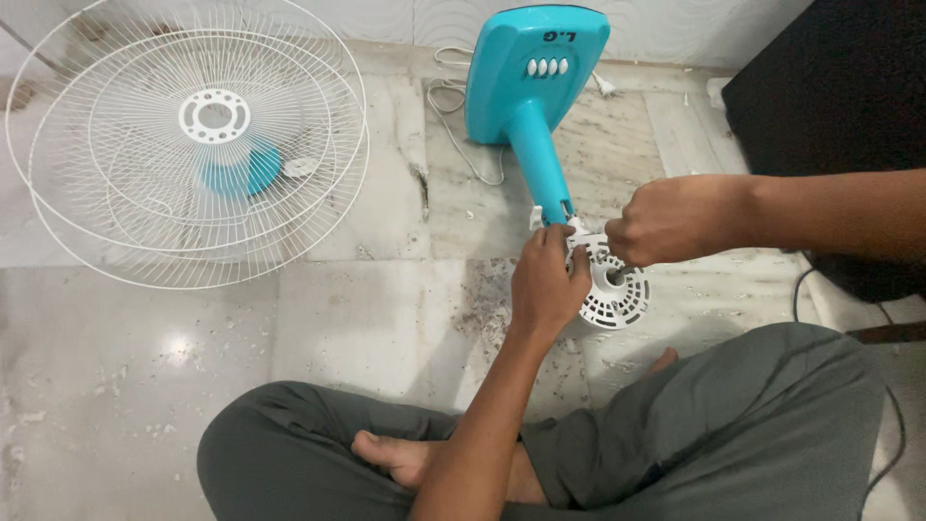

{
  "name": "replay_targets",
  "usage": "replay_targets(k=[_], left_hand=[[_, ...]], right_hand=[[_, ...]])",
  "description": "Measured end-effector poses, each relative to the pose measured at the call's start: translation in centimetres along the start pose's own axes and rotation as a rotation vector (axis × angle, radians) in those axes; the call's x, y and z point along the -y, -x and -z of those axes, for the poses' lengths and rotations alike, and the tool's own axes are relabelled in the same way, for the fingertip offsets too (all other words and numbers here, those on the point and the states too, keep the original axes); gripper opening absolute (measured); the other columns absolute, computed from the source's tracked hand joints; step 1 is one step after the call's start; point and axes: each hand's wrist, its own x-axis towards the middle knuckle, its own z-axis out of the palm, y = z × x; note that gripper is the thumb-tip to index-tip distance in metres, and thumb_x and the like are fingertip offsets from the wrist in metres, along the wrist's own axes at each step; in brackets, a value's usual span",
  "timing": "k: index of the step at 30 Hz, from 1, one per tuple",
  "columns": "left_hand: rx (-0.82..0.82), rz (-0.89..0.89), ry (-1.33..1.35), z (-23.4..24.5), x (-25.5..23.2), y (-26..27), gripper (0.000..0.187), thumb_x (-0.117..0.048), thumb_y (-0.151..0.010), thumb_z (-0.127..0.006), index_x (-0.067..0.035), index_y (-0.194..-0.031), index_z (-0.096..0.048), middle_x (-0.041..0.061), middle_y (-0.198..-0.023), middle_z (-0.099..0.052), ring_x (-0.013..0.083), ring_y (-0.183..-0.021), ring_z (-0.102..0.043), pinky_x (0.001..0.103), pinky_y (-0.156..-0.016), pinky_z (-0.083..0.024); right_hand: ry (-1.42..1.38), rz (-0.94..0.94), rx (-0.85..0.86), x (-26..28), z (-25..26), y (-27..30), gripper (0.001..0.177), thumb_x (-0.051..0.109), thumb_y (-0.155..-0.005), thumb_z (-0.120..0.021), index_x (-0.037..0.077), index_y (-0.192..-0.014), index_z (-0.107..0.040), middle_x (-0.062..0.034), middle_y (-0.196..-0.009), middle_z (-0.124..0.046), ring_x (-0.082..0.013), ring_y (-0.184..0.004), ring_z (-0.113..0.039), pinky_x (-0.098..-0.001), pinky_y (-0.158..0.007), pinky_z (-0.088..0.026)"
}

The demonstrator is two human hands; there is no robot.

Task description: The person sits on the floor and uses a screwdriver to tighten screws on the central hub of a fan. They then attach the front wire cage to the fan assembly.

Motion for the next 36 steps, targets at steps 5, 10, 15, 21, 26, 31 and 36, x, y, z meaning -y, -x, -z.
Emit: replay_targets(k=[5,10,15,21,26,31,36], left_hand=[[-0.016,-0.006,-0.048,-0.2,-0.2,-0.1,0.029,-0.018,-0.090,-0.063,-0.002,-0.114,-0.065,0.020,-0.108,-0.068,0.0393,-0.103,-0.065,0.050,-0.086,-0.053],[-0.029,-0.027,-0.056,-0.5,0.0,0.0,0.029,-0.017,-0.091,-0.063,-0.001,-0.115,-0.065,0.020,-0.108,-0.067,0.0392,-0.104,-0.065,0.050,-0.088,-0.052],[-0.015,-0.020,-0.053,-0.4,0.2,0.1,0.030,-0.017,-0.091,-0.062,-0.001,-0.116,-0.065,0.020,-0.107,-0.067,0.0386,-0.103,-0.065,0.050,-0.088,-0.052],[-0.012,-0.043,-0.018,0.0,0.4,0.1,0.029,-0.019,-0.092,-0.062,-0.003,-0.116,-0.065,0.019,-0.109,-0.068,0.0385,-0.104,-0.066,0.049,-0.088,-0.053],[0.004,-0.052,0.002,0.0,0.6,0.2,0.030,-0.018,-0.093,-0.062,-0.002,-0.118,-0.064,0.020,-0.109,-0.068,0.0384,-0.104,-0.066,0.049,-0.088,-0.052],[0.010,-0.030,-0.002,0.1,0.3,0.1,0.030,-0.017,-0.092,-0.061,-0.002,-0.118,-0.064,0.020,-0.110,-0.067,0.0388,-0.105,-0.065,0.049,-0.088,-0.052],[-0.008,-0.023,-0.032,-0.2,-0.1,0.1,0.029,-0.017,-0.092,-0.061,-0.001,-0.117,-0.065,0.020,-0.109,-0.067,0.0387,-0.105,-0.065,0.050,-0.090,-0.052]], right_hand=[[-0.214,-0.136,0.085,0.0,0.0,-0.5,0.013,0.012,-0.090,-0.067,-0.001,-0.088,-0.068,-0.0157,-0.090,-0.073,-0.0296,-0.086,-0.076,-0.0413,-0.072,-0.063],[-0.425,-0.295,0.134,0.0,0.1,-0.5,0.024,0.025,-0.095,-0.062,0.005,-0.085,-0.071,-0.0144,-0.079,-0.074,-0.0298,-0.080,-0.076,-0.0440,-0.074,-0.062],[-0.548,-0.432,0.098,0.7,0.3,-0.5,0.036,0.034,-0.099,-0.058,0.004,-0.083,-0.072,-0.0154,-0.074,-0.074,-0.0298,-0.074,-0.077,-0.0448,-0.073,-0.062],[-0.437,-0.363,0.058,1.4,0.1,-0.1,0.020,0.021,-0.092,-0.064,0.001,-0.094,-0.068,-0.0160,-0.085,-0.074,-0.0302,-0.083,-0.076,-0.0447,-0.074,-0.063],[-0.122,-0.079,-0.109,0.4,-0.5,1.0,0.016,0.012,-0.091,-0.063,-0.002,-0.099,-0.064,-0.0133,-0.087,-0.070,-0.0282,-0.078,-0.075,-0.0398,-0.065,-0.062],[0.071,0.055,0.005,-0.2,-0.6,0.7,0.020,0.014,-0.098,-0.063,-0.006,-0.093,-0.063,-0.0126,-0.086,-0.069,-0.0234,-0.076,-0.074,-0.0374,-0.063,-0.062],[-0.067,-0.053,0.043,0.1,-0.5,0.5,0.021,0.014,-0.093,-0.067,-0.006,-0.095,-0.063,-0.0158,-0.086,-0.072,-0.0259,-0.081,-0.076,-0.0349,-0.066,-0.063]])
